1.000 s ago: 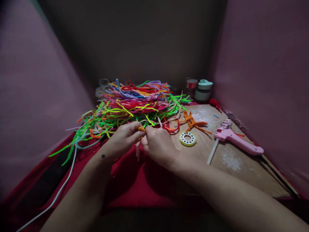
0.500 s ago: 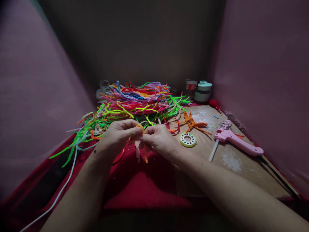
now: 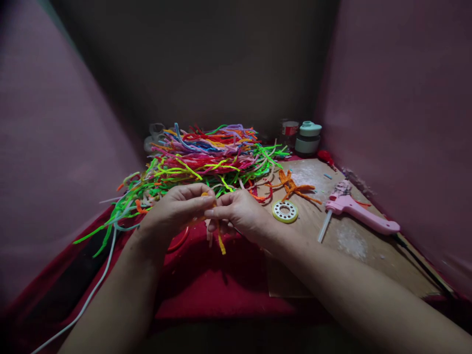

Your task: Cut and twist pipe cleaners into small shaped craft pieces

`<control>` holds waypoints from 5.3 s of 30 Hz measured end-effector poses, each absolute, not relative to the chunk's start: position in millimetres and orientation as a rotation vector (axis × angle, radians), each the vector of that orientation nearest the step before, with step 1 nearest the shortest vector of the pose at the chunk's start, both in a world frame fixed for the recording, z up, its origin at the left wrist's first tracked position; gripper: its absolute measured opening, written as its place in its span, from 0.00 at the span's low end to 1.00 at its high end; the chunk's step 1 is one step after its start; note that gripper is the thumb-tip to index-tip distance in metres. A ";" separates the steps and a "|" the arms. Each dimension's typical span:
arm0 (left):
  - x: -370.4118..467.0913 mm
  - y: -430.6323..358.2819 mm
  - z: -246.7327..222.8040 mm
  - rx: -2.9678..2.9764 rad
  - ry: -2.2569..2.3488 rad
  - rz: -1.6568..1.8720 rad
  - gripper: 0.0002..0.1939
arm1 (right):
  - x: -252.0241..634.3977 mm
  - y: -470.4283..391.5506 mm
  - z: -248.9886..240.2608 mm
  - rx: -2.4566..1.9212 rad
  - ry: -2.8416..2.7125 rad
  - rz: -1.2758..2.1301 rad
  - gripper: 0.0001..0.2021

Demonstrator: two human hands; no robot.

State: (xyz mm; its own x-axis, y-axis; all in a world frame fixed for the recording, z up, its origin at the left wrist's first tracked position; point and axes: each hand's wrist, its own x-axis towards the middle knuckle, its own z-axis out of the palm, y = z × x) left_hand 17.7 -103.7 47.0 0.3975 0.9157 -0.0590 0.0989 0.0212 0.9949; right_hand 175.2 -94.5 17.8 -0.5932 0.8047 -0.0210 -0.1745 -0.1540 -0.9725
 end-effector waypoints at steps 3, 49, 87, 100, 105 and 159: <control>15.7 -103.2 48.5 1.520 1.088 0.812 0.09 | 175.0 -95.9 18.9 -0.777 -1.433 1.799 0.12; 16.2 -99.5 47.4 1.658 1.188 0.761 0.09 | 170.3 -93.5 11.4 -0.804 -1.386 1.858 0.10; 49.7 -104.7 35.3 1.311 1.113 0.928 0.12 | 166.0 -83.9 14.1 -0.685 -0.767 1.657 0.14; 40.1 -99.9 39.1 1.448 1.207 1.112 0.14 | 170.0 -80.3 11.0 -0.689 -0.870 1.678 0.13; 36.0 -98.3 38.1 1.295 1.268 1.208 0.12 | 170.3 -84.0 11.9 -0.688 -0.988 1.772 0.10; 26.5 -96.5 36.2 1.358 1.037 1.002 0.10 | 175.8 -82.5 20.9 -0.788 -1.247 1.523 0.05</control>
State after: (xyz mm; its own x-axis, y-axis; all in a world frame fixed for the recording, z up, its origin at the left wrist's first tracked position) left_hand 26.5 -96.5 36.2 0.2590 0.9659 0.0050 0.0381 -0.0154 0.9992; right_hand 175.8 -82.5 20.9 -0.3119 0.9454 0.0951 -0.2794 0.0044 -0.9602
